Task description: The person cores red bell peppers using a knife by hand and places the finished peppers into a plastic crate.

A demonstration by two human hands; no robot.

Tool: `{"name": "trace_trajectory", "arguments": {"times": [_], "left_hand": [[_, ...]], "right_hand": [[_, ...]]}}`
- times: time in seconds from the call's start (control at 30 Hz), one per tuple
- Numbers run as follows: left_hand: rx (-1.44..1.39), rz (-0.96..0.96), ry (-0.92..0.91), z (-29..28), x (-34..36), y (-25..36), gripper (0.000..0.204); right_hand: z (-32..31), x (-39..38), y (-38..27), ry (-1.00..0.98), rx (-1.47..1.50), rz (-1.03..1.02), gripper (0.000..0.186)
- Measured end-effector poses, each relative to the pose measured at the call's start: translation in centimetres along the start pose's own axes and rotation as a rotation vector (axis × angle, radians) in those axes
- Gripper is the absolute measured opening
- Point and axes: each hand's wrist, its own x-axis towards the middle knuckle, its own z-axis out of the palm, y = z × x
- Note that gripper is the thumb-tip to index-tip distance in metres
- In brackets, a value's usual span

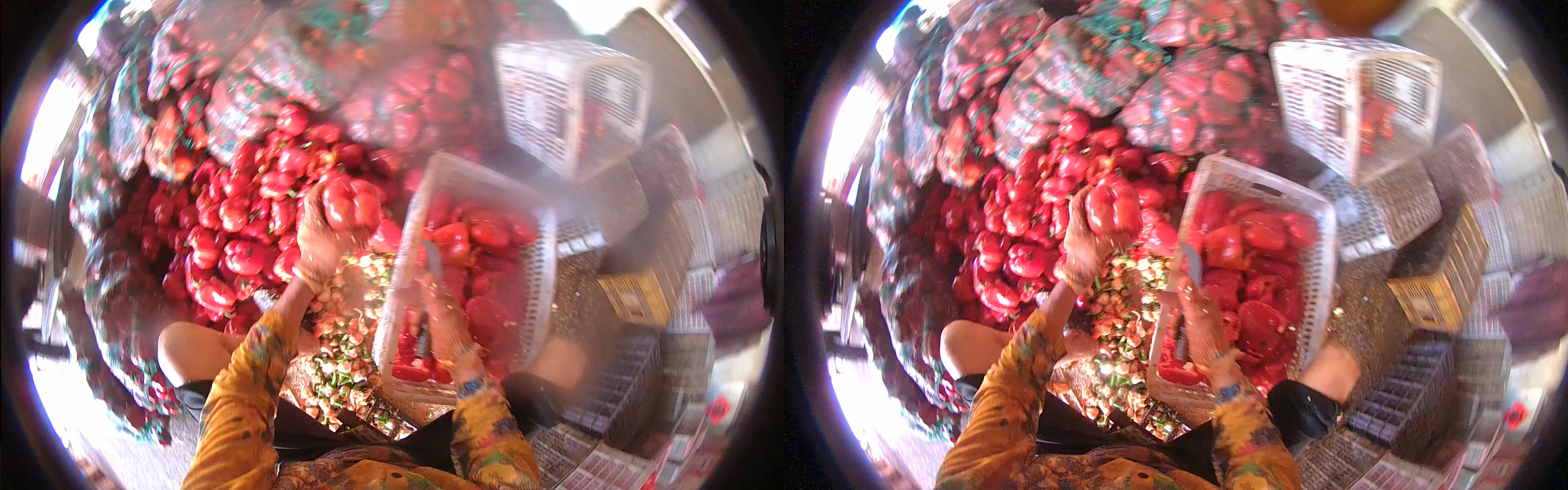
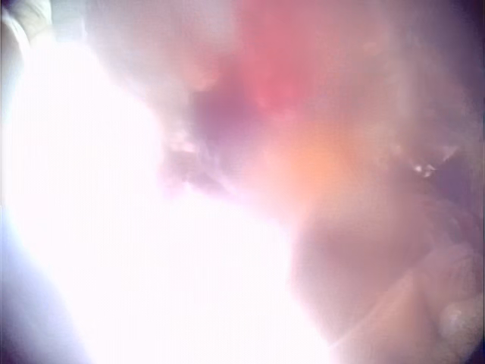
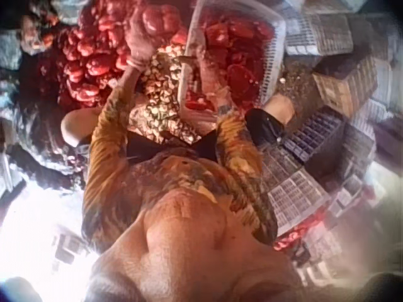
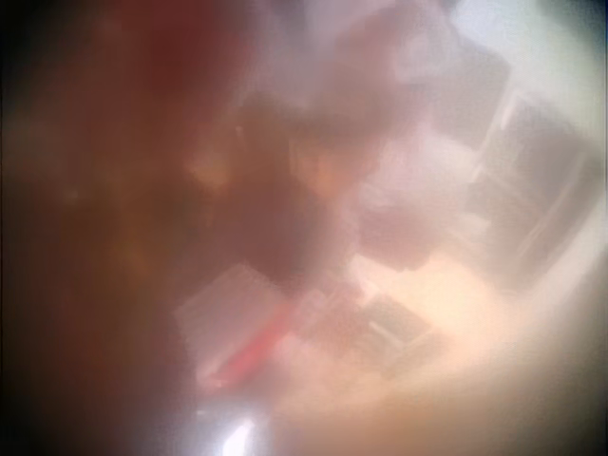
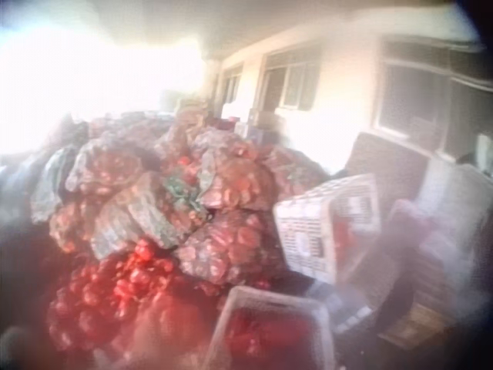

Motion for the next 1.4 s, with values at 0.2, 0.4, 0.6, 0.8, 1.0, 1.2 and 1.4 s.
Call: {"name": "trace_trajectory", "arguments": {"times": [0.2, 0.4, 0.6, 0.8, 1.0, 1.2, 1.4], "left_hand": [[-0.041, 0.721, -0.338, 0.6, -6.0, 10.7, 0.115], [-1.092, -0.495, -0.865, -1.1, -10.9, 16.3, 0.089], [-1.143, -0.640, -0.847, -2.8, -11.3, 15.9, 0.060], [-0.935, -0.247, -0.279, -0.8, -13.1, 13.6, 0.067], [-0.411, 0.207, -0.119, -1.7, -13.4, 14.3, 0.075], [-0.778, -0.024, -0.009, -1.8, -13.9, 14.2, 0.077], [-0.965, -0.113, -0.051, -2.1, -11.7, 14.2, 0.076]], "right_hand": [[1.2, -5.1, -5.9, 0.043, 0.478, -0.094, 0.056], [-2.0, -9.9, -5.4, 0.064, 0.363, -0.441, 0.055], [-2.5, -11.1, -7.3, -0.019, -0.033, -0.611, 0.053], [1.8, -14.1, -7.3, 0.631, -0.544, -0.714, 0.019], [4.8, -15.9, -8.2, 0.523, -0.769, -0.615, 0.015], [7.1, -15.7, -4.3, 0.462, -0.900, -0.485, 0.020], [5.2, -16.2, 1.3, 0.421, -0.729, -0.434, 0.020]]}}
